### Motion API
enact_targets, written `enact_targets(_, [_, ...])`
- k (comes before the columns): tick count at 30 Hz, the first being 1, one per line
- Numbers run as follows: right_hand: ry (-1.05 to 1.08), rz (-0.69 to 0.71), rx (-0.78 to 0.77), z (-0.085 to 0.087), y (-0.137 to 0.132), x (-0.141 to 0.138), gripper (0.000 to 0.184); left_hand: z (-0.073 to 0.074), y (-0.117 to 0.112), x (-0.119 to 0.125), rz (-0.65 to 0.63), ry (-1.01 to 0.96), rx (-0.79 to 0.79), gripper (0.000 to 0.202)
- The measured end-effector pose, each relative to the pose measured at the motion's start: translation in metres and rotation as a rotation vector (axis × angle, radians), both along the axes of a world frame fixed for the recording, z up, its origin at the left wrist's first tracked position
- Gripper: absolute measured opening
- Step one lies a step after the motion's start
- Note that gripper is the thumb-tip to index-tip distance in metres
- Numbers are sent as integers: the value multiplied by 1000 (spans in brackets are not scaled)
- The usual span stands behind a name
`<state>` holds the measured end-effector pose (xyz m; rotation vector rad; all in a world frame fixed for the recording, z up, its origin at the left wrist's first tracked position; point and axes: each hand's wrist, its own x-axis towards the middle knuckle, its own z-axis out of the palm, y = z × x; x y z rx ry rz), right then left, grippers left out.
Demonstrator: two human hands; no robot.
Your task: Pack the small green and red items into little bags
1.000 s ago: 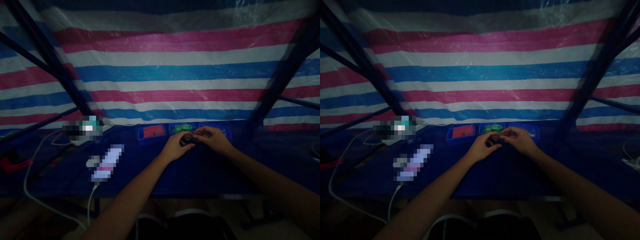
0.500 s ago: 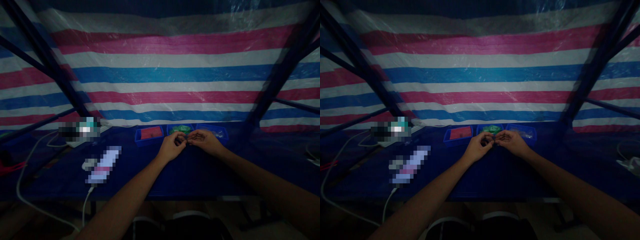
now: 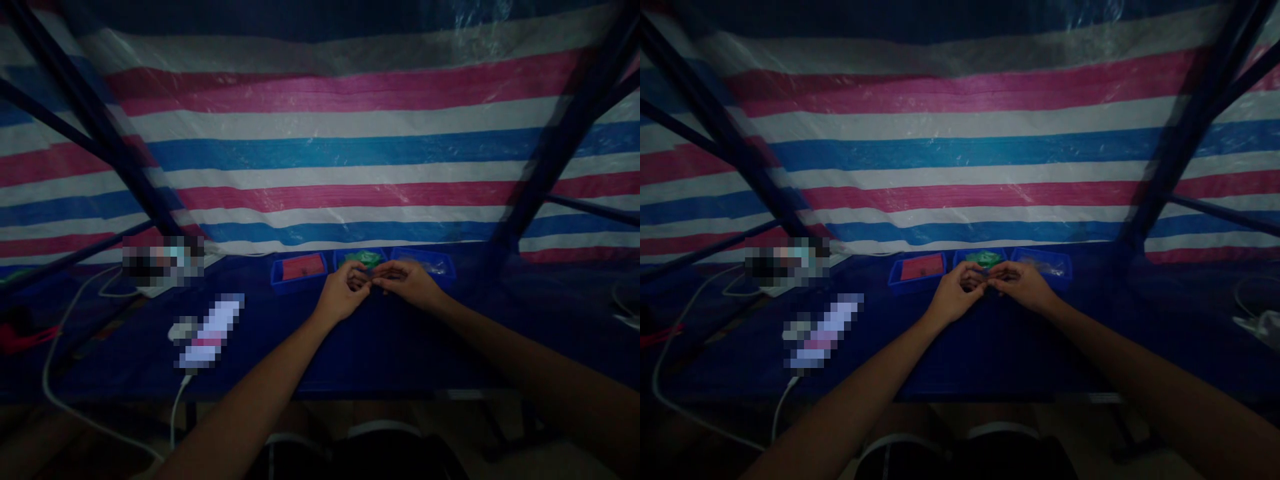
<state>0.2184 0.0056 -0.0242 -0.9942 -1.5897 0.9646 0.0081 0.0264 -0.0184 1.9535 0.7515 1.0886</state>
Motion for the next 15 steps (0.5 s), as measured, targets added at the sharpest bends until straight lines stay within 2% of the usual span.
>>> enact_targets(4, [-129, 26, 58, 4, -3, 0, 31, 2, -3, 0, -15, 17, 22, 45])
enact_targets(9, [-181, -101, 227, 13, -8, 2, 23, 3, -4, -2, 26, 123, 68, 32])
enact_targets(11, [-254, -133, 347, 17, -11, 3, 17, 3, -3, -2, -28, 89, 27, 33])
enact_targets(15, [-405, -77, 535, 22, -14, 3, 13, 4, 0, -1, -130, -88, -126, 34])
